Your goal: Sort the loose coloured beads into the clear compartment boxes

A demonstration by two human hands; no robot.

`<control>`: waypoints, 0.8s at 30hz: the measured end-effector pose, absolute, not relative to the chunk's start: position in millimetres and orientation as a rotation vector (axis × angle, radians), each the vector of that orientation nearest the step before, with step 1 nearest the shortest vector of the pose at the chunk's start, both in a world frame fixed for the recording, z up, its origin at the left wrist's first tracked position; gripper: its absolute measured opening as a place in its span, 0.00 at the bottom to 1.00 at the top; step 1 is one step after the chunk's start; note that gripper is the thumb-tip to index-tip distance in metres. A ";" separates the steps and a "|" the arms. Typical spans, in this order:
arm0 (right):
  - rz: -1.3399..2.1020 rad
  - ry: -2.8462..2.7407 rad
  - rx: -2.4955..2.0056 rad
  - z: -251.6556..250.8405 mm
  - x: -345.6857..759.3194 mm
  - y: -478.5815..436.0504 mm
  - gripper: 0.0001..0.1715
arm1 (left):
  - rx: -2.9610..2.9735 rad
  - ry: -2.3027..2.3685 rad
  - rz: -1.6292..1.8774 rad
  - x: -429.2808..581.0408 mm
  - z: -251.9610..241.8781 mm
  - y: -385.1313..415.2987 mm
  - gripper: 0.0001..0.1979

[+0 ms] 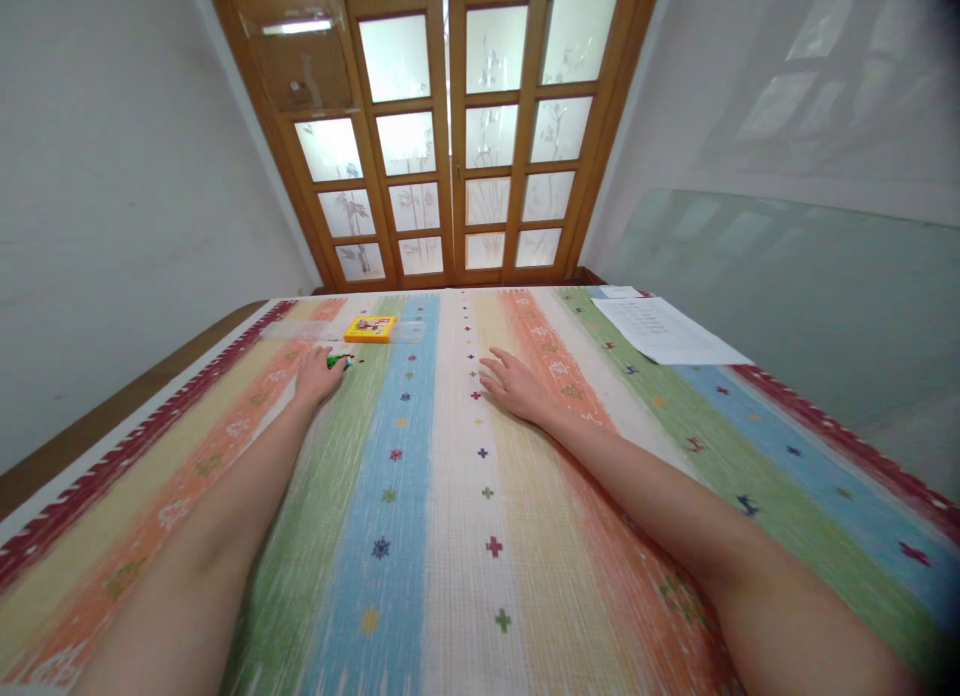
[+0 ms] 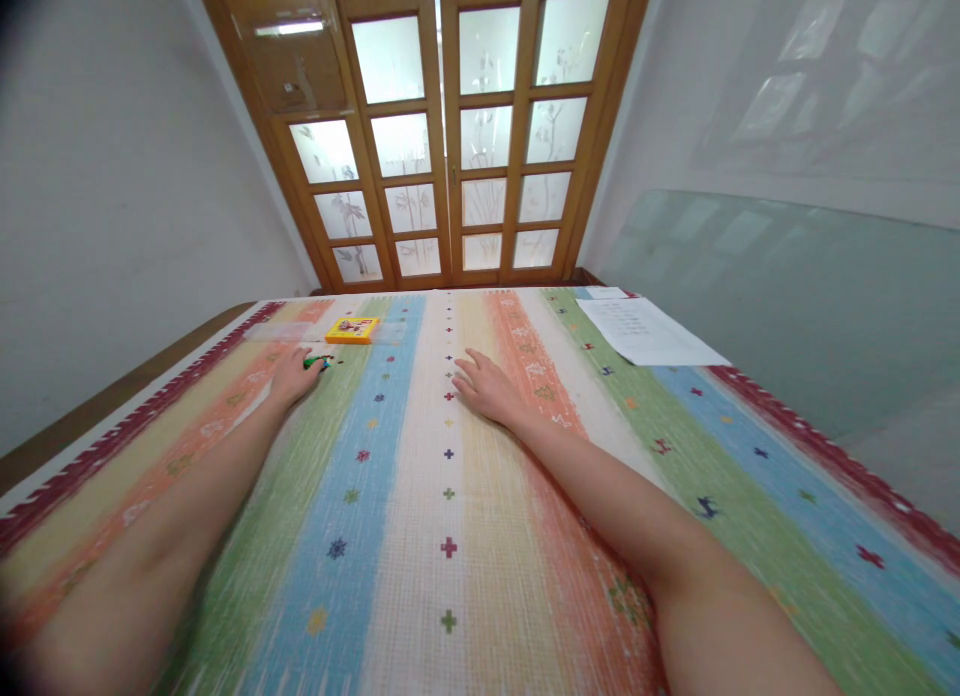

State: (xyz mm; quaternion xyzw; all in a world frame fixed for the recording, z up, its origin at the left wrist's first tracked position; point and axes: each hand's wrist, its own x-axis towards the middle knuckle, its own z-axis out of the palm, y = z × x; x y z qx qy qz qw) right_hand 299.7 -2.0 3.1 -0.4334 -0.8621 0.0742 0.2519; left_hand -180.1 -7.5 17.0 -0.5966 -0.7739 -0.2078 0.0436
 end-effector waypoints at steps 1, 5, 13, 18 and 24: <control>0.202 -2.344 -1.176 2.7 299.2 -2.2 0.34 | -1.845 -2.411 -0.610 -187.3 15.5 -8.2 0.31; 0.193 -2.343 -1.176 1.6 298.7 -2.2 0.34 | -2.095 -2.331 -0.523 -187.8 13.8 -4.1 0.30; 0.222 -2.367 -1.182 3.2 299.4 -3.4 0.34 | -2.411 -2.074 -0.461 -165.3 14.6 13.7 0.29; 0.228 -2.382 -1.194 4.5 298.5 -4.3 0.35 | -2.568 -1.990 -0.457 -130.2 14.3 14.1 0.31; 0.215 -2.384 -1.187 4.8 298.6 -4.9 0.35 | -2.807 -1.686 -0.480 -65.1 8.4 11.3 0.33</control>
